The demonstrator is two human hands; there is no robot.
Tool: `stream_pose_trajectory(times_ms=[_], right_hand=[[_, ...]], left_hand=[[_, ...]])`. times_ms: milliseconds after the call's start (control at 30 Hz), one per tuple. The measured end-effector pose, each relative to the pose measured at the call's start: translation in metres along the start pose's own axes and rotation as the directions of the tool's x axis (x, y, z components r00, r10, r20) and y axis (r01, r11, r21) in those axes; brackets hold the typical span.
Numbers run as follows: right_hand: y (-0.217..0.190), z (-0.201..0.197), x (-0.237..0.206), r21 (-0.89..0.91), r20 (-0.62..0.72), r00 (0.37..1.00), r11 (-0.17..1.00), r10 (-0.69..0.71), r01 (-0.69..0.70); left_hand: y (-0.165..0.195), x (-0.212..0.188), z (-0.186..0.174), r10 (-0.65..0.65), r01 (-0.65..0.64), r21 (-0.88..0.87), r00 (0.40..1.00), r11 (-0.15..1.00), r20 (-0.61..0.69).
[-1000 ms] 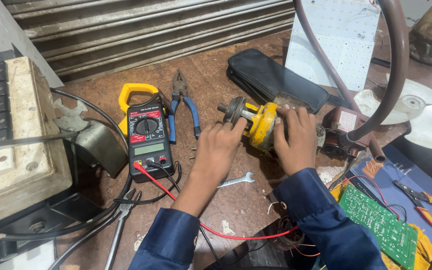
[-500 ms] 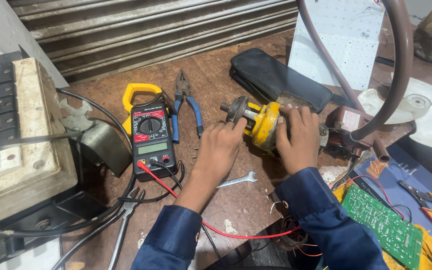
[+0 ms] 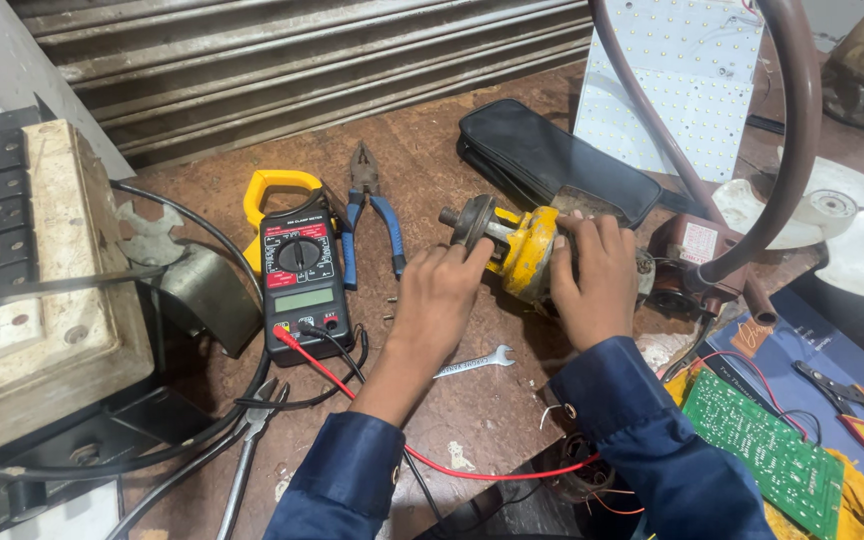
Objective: The person works on a yellow power tool housing on a workbench, using a screwdriver to loosen and remove screws and separating the housing halves. They manipulate the tool body, set small screws aside, and reposition the tool while continuing to open it.
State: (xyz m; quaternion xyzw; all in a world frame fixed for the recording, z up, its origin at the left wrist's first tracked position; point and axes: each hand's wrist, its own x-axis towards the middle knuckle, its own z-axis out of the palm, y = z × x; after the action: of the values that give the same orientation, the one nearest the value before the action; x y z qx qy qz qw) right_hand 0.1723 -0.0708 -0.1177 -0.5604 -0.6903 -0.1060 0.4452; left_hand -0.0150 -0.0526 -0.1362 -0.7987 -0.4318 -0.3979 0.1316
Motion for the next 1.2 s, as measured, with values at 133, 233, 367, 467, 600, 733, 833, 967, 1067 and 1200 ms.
stream_pose_trajectory(times_ms=[133,233,367,467,600,733,833,967,1067,1200], right_hand=[[0.0,0.0,0.0,-0.001,-0.007,1.0,1.0,-0.004,0.004],[0.001,-0.001,-0.001,-0.008,-0.001,1.0,1.0,0.001,-0.001],[0.0,-0.002,-0.001,-0.015,-0.008,1.0,1.0,-0.006,0.006],[-0.001,-0.002,-0.001,-0.022,-0.001,1.0,1.0,0.015,-0.015],[-0.002,0.0,-0.001,-0.031,-0.02,1.0,0.999,-0.009,0.009],[-0.001,0.0,-0.002,-0.033,-0.012,1.0,0.999,0.006,-0.006],[0.0,-0.001,-0.001,-0.04,-0.004,1.0,0.999,0.004,-0.004],[0.0,-0.001,-0.001,-0.038,0.011,1.0,0.999,0.026,-0.025],[-0.001,-0.001,-0.001,-0.036,0.015,0.999,0.999,0.029,-0.028],[0.0,-0.001,-0.001,-0.043,0.01,1.0,0.999,0.024,-0.023]], left_hand=[[-0.003,-0.002,-0.009,0.035,-0.033,-0.092,0.999,0.995,0.013],[-0.003,-0.003,-0.011,0.043,-0.039,-0.093,0.998,0.995,0.049],[-0.004,-0.003,-0.009,0.044,-0.041,-0.064,0.998,0.997,0.041],[-0.004,-0.004,-0.005,0.04,-0.037,-0.049,0.998,0.998,0.056],[-0.003,-0.005,-0.003,0.041,-0.039,-0.026,0.997,0.999,0.066],[-0.001,-0.003,-0.002,0.035,-0.034,-0.018,0.997,0.999,0.065],[-0.001,-0.003,-0.003,0.034,-0.033,-0.016,0.999,0.999,0.036],[0.0,-0.004,-0.004,0.026,-0.026,0.004,0.999,1.0,0.03],[0.005,-0.004,-0.003,-0.018,0.014,0.042,0.995,0.999,0.093],[0.01,-0.004,-0.002,-0.046,0.036,0.091,0.993,0.995,0.11]])
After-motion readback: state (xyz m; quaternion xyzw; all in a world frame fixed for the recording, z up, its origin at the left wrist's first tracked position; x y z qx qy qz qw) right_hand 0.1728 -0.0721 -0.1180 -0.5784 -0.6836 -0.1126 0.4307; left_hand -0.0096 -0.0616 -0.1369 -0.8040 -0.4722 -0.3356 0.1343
